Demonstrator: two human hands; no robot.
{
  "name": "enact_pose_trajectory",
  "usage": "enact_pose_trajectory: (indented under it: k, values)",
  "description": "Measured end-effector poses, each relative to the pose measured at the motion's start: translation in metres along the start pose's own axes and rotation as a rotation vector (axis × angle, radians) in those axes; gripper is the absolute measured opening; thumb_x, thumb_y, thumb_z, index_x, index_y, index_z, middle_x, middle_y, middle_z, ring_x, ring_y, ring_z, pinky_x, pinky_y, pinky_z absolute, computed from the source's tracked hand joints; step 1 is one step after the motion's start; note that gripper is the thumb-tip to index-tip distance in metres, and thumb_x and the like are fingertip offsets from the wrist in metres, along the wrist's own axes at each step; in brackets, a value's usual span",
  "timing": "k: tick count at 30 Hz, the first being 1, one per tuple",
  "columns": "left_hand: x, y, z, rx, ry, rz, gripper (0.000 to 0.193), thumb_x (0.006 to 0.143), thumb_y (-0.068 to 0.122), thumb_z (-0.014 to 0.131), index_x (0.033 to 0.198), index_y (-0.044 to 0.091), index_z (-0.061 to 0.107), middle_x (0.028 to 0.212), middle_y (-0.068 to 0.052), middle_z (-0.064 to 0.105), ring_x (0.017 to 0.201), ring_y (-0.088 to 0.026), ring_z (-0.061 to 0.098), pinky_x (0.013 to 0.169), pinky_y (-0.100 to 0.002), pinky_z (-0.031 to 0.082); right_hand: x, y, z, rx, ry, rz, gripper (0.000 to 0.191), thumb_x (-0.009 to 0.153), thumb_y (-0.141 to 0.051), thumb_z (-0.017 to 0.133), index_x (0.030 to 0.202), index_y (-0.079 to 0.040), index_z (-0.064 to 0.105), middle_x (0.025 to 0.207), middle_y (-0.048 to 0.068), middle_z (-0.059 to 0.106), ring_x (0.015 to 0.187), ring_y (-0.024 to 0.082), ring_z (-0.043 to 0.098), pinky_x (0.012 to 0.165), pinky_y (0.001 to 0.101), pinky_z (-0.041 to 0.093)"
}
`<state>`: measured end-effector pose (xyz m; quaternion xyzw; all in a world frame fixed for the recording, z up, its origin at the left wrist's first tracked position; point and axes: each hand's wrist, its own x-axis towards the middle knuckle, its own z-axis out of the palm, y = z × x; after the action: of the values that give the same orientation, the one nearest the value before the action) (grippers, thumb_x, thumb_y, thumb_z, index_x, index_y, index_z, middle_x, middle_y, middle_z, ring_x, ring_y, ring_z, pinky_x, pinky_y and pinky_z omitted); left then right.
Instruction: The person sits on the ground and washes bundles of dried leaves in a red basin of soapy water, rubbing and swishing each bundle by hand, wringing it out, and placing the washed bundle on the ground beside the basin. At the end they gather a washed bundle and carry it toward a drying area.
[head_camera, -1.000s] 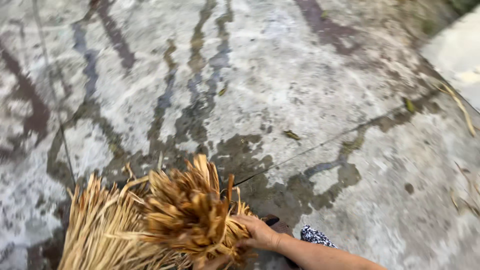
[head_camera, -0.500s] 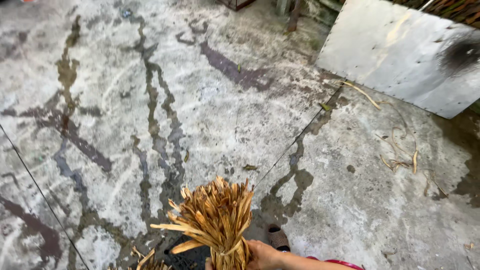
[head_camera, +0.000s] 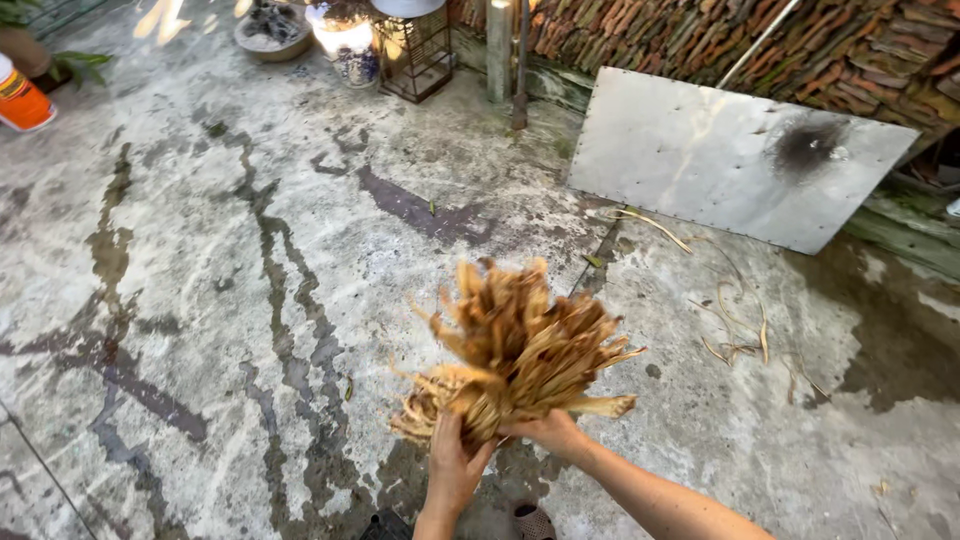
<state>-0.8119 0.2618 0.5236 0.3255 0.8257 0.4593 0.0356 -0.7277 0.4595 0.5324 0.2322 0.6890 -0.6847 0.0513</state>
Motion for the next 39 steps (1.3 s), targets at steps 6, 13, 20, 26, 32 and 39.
enact_pose_trajectory:
  k: [6,13,20,26,32,39]
  values:
    - [0.072,0.05,-0.031,-0.143,-0.217,-0.08,0.09,0.079,0.014,0.082,0.155,0.013,0.034,0.151,-0.016,0.045,0.129,-0.032,0.054,0.106,-0.045,0.046,0.02,-0.028,-0.067,0.078,0.364,-0.066,0.065,0.072,-0.026,0.087,0.127,-0.004,0.06,0.128,0.012,0.07,0.127,0.028,0.061,0.112,0.0436,0.046]
    - [0.067,-0.081,-0.058,-0.292,-0.256,-0.445,0.07,0.084,0.01,0.077,0.148,0.021,0.051,0.135,-0.007,0.069,0.105,-0.018,0.072,0.088,-0.032,0.06,0.043,-0.029,-0.141,0.355,0.667,-0.308,0.053,0.073,-0.006,0.087,0.121,0.0,0.065,0.118,0.01,0.073,0.108,0.021,0.068,0.098,0.0376,0.055]
    - [0.087,-0.205,-0.096,-0.41,-0.276,-0.675,0.059,0.086,0.004,0.074,0.142,0.017,0.059,0.125,-0.012,0.074,0.099,-0.017,0.073,0.086,-0.032,0.059,0.047,-0.039,-0.184,0.304,0.948,-0.398,0.048,0.079,-0.003,0.083,0.123,0.001,0.065,0.119,0.007,0.073,0.108,0.016,0.069,0.098,0.0324,0.054]
    - [0.18,-0.219,-0.06,-0.352,-0.3,-0.628,0.05,0.09,0.008,0.072,0.139,0.014,0.063,0.125,-0.012,0.074,0.101,-0.018,0.072,0.088,-0.03,0.057,0.052,-0.063,-0.221,0.331,1.13,-0.501,0.049,0.082,0.0,0.083,0.126,0.001,0.063,0.123,0.006,0.071,0.111,0.016,0.066,0.098,0.0306,0.052]
    - [0.283,-0.193,0.044,-0.328,-0.434,-0.487,0.047,0.09,0.011,0.072,0.136,0.014,0.065,0.122,-0.008,0.077,0.104,-0.013,0.073,0.088,-0.029,0.058,0.083,-0.067,-0.311,0.352,1.174,-0.573,0.052,0.082,0.002,0.082,0.129,-0.001,0.06,0.126,0.005,0.069,0.115,0.015,0.066,0.101,0.03,0.052]
    - [0.403,-0.142,0.146,-0.297,-0.485,-0.485,0.047,0.091,0.013,0.072,0.137,0.014,0.064,0.121,-0.007,0.077,0.097,-0.013,0.072,0.083,-0.03,0.058,0.153,-0.082,-0.437,0.418,1.121,-0.529,0.049,0.081,0.003,0.081,0.125,0.0,0.062,0.123,0.007,0.071,0.111,0.015,0.068,0.1,0.0317,0.054]
